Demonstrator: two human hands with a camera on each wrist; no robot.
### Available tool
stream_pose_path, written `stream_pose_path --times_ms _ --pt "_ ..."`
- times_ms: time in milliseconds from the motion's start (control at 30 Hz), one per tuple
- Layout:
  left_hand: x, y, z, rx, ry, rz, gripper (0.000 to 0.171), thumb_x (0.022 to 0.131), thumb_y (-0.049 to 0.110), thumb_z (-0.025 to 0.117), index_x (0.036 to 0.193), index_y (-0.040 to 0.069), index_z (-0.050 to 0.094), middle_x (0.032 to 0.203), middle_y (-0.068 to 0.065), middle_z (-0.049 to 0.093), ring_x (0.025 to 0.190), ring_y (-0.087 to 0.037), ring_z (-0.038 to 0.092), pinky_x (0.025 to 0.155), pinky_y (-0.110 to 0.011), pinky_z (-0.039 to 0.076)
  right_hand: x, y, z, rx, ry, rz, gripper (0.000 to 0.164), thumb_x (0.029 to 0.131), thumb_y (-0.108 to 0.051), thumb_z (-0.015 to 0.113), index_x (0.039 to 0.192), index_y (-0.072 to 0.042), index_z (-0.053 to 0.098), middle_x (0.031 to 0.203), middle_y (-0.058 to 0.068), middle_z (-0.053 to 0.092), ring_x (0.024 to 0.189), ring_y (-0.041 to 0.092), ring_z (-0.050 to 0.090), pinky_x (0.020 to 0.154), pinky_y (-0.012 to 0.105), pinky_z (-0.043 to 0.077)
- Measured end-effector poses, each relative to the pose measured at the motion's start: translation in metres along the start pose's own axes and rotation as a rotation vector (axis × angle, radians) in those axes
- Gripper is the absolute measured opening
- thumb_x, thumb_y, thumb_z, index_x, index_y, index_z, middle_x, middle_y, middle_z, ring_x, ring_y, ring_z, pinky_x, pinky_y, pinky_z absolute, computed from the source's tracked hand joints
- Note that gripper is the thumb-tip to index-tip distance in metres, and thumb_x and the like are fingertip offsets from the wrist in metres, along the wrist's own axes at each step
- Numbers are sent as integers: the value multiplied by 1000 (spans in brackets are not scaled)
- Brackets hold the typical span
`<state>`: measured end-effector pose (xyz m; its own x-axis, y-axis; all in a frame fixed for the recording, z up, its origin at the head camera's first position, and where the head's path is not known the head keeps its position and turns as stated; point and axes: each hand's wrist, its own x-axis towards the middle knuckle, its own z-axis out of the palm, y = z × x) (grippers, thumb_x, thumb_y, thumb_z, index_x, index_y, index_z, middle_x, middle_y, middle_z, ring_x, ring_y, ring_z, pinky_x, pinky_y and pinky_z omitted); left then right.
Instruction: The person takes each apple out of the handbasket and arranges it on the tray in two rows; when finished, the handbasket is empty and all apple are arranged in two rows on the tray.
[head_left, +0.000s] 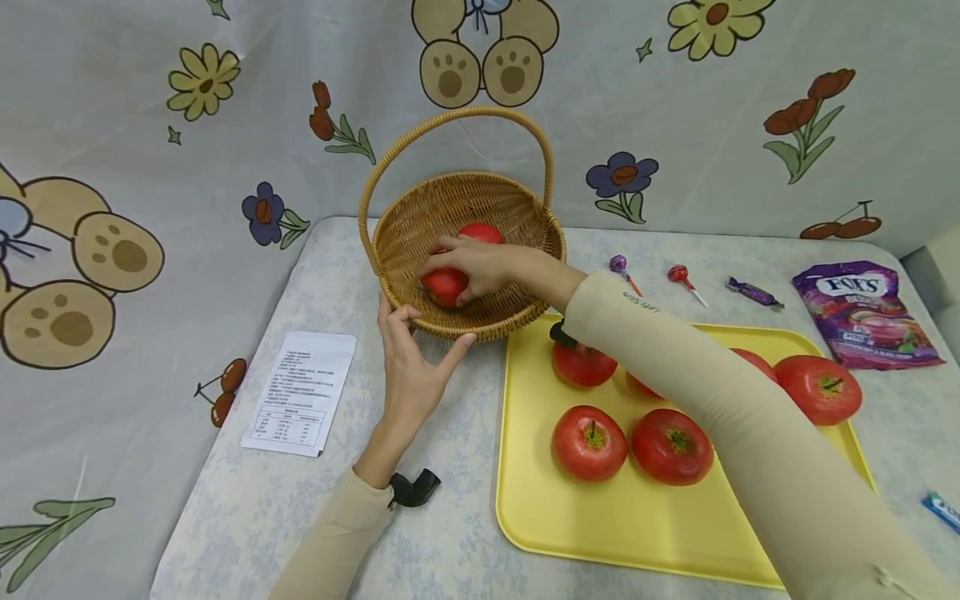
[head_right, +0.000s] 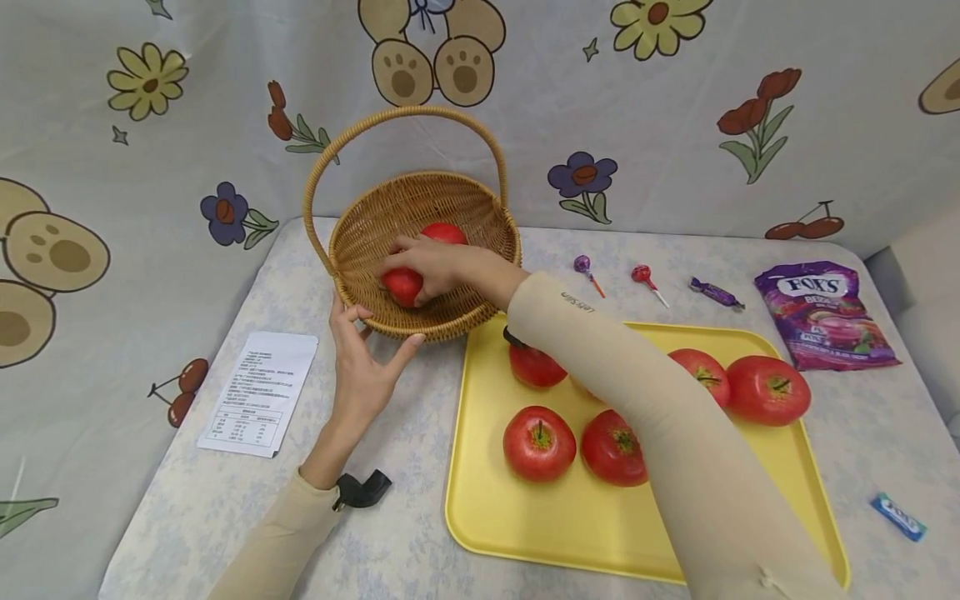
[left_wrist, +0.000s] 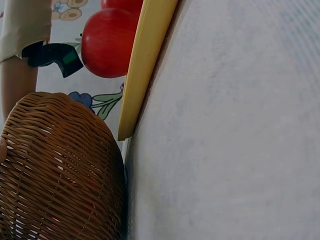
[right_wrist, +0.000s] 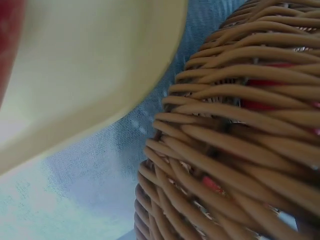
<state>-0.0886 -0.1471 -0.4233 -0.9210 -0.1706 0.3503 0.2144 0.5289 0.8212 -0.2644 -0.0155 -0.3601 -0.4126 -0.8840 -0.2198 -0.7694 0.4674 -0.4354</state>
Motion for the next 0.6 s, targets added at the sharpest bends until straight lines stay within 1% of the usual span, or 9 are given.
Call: stream_pose_path --times_ms 233,533,600 --pt "-1 0 0 7 -1 -6 68 82 48 76 113 8 30 164 -14 -5 151 -26 8 109 -47 39 4 2 5 -29 36 -23 62 79 -19 83 133 -26 53 137 7 40 129 34 42 107 57 33" --pt "-1 0 1 3 -4 -1 68 82 47 76 113 7 30 163 -16 -5 151 -27 8 109 -46 39 4 2 6 -46 63 -45 60 78 -18 84 130 -24 55 132 7 43 131 30 42 114 57 24" --pt "-1 0 1 4 -6 2 68 82 47 76 113 7 30 163 -16 -5 151 -27 8 109 -47 40 3 1 5 -42 65 -46 60 77 -18 84 130 -24 56 133 7 43 131 29 42 114 56 24"
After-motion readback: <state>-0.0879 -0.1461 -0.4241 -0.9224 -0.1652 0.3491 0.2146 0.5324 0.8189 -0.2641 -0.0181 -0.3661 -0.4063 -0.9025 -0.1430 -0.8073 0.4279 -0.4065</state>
